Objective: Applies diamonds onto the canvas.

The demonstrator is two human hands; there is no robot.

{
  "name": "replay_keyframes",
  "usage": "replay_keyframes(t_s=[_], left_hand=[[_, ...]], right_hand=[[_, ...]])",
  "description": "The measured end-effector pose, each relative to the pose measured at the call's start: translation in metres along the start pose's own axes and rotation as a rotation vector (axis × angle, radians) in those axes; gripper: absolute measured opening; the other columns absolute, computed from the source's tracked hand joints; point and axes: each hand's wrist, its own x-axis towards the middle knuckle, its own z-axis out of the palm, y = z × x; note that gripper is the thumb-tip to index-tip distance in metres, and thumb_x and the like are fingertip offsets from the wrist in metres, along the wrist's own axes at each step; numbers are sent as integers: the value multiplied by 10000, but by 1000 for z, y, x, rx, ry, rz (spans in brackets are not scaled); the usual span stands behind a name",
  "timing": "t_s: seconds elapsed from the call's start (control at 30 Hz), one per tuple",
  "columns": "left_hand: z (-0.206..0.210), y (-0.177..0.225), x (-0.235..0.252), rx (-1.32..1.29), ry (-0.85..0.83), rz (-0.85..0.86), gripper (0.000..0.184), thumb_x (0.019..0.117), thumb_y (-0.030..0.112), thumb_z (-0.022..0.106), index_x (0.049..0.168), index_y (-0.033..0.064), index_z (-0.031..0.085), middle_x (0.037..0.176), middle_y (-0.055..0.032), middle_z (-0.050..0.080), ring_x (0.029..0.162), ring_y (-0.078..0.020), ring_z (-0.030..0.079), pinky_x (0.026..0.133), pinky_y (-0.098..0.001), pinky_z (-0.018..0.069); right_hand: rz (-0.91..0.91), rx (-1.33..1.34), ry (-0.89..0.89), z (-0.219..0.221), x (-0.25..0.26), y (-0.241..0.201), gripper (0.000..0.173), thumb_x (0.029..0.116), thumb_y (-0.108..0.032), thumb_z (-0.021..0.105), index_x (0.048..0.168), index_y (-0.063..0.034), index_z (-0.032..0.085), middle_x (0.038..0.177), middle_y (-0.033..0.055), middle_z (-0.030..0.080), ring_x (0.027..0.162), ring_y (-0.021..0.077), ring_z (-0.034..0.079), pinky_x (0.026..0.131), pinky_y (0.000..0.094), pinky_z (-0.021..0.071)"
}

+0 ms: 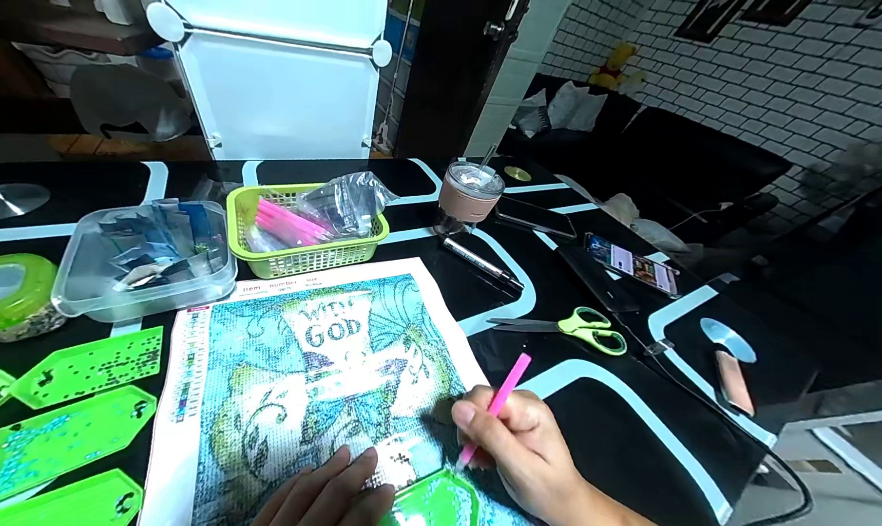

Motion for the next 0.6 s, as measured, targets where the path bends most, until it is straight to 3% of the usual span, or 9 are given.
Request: replay_keyframes(t_s=[0.1, 0.2, 0.3, 0.37, 0.47, 0.53, 0.6], left_hand=[[0, 0, 1, 1, -3, 1, 466, 960, 440, 677, 1254, 80, 720, 1390, -162, 653, 1312, -391, 594, 1064, -532, 475], [-1, 0, 1, -4, -13, -5, 467, 965, 438, 672, 1262, 80, 715, 1397, -159, 649, 1318, -393, 589, 1065, -534, 473], [-1, 1, 0, -2, -10, -4, 467, 965, 442, 672, 1255, 79, 719, 1395, -161, 650, 1315, -395, 591, 1061, -535, 474], [0, 0, 0, -9, -6, 1, 468, 963, 438, 676, 1254, 74, 721, 1393, -165, 651, 1314, -400, 591, 1066, -539, 472], [1, -1, 0, -13, 10, 3, 458, 960, 431, 681, 1250, 78, 721, 1385, -161, 657, 1310, -396, 595, 1066, -537, 474], [0, 0, -1, -20, 7, -2, 463, 960, 432, 681, 1257, 78, 716, 1386, -165, 655, 1315, -397, 591, 1068, -538, 473], [0, 0, -1, -37, 7, -8, 454, 956, 412, 692, 1256, 71, 716, 1386, -171, 654, 1313, -405, 591, 1065, -550, 473]], right_hand=[[49, -28, 99, 1, 2, 3, 314, 1082, -175, 503, 801, -80, 606, 670, -66, 600, 606, -35, 588, 555, 136, 497], [-18, -41, 23, 1, 1, 2, 319, 1091, -183, 502, 818, -45, 593, 684, -26, 603, 635, -33, 591, 586, 131, 498], [-81, -41, -3, 0, 5, -3, 280, 1105, -230, 491, 962, -33, 629, 798, 2, 647, 731, -10, 627, 668, 155, 534], [-47, -36, 90, -6, 10, -11, 279, 1105, -281, 479, 1082, -93, 684, 914, -26, 701, 799, 7, 664, 718, 189, 574], [50, 30, 194, -20, 17, -26, 241, 1067, -302, 561, 1092, -146, 743, 964, -29, 738, 832, 43, 697, 752, 221, 597], [121, 57, 135, -22, 10, -31, 189, 1049, -251, 598, 1105, -128, 730, 979, -30, 733, 836, 41, 689, 750, 223, 592], [171, 12, 37, -14, -6, -36, 191, 1068, -238, 560, 1094, -113, 702, 968, -44, 726, 815, 12, 676, 718, 210, 585]])
